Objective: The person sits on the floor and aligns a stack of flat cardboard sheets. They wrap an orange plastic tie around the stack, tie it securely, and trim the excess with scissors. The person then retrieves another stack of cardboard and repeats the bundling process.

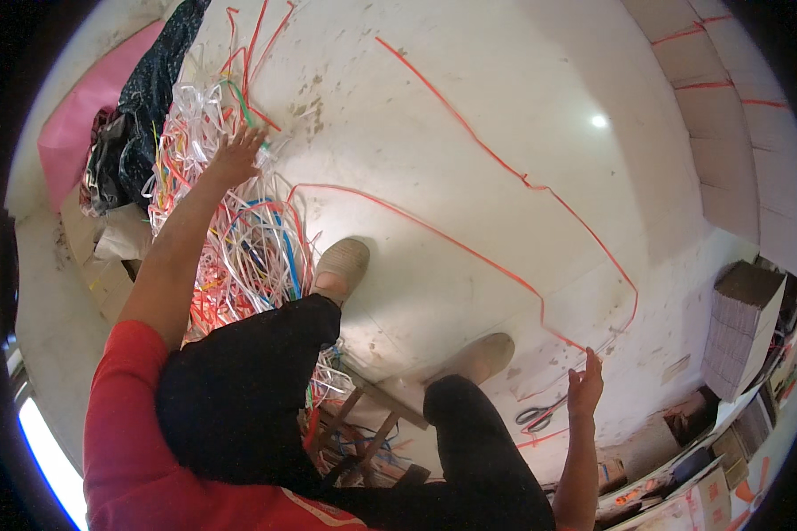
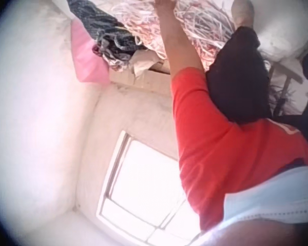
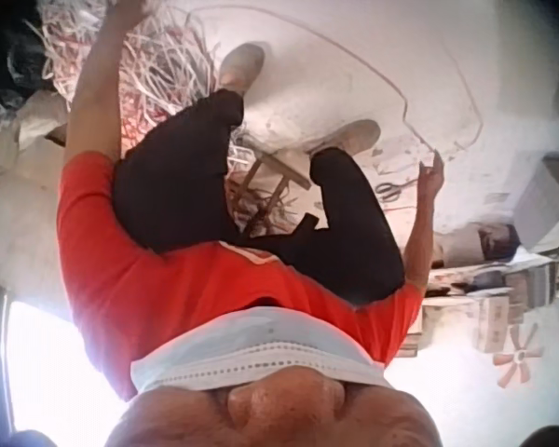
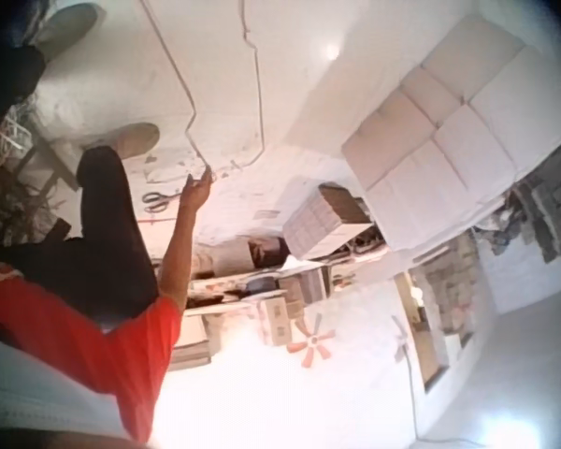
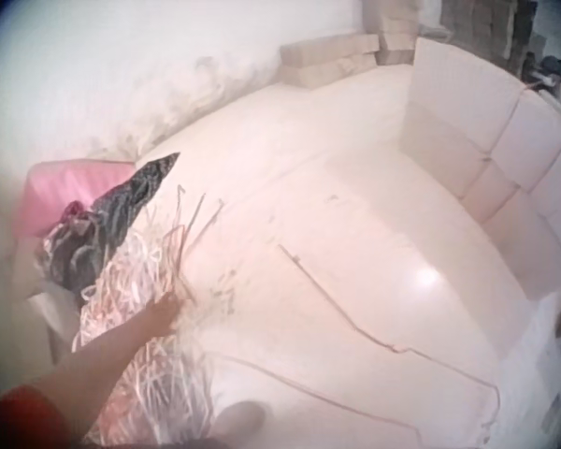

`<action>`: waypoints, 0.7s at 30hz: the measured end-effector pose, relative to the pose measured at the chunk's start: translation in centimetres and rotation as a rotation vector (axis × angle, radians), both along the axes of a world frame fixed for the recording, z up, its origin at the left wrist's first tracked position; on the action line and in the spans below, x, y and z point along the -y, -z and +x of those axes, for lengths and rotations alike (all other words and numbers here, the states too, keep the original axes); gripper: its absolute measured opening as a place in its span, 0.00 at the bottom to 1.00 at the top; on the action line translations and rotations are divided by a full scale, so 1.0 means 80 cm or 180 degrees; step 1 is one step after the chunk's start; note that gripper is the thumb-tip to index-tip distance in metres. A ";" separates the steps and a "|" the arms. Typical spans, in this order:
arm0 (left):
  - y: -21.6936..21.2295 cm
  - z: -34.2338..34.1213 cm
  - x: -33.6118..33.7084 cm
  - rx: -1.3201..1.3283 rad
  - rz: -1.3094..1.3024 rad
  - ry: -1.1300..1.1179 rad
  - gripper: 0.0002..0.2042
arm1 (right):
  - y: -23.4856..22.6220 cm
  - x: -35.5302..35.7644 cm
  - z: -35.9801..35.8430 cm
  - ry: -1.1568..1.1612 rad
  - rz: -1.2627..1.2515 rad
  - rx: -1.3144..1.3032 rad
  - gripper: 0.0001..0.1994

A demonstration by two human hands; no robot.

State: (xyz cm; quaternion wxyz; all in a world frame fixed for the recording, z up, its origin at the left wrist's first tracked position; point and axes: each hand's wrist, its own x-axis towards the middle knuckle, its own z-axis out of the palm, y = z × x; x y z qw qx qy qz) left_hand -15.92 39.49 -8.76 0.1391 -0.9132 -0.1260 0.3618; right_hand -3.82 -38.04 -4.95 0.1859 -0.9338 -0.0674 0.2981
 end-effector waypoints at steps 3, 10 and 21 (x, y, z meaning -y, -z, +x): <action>0.027 -0.068 -0.040 -0.0281 0.0185 -0.0484 0.44 | -0.016 -0.001 -0.005 0.0079 -0.0241 -0.0389 0.30; 0.011 -0.366 -0.100 -0.2527 0.0821 -0.2130 0.44 | 0.006 0.028 -0.023 0.0520 -0.0304 -0.0748 0.26; -0.085 -0.381 -0.036 0.2656 0.0625 -0.1102 0.14 | -0.031 -0.008 -0.026 0.1686 0.0205 -0.0898 0.22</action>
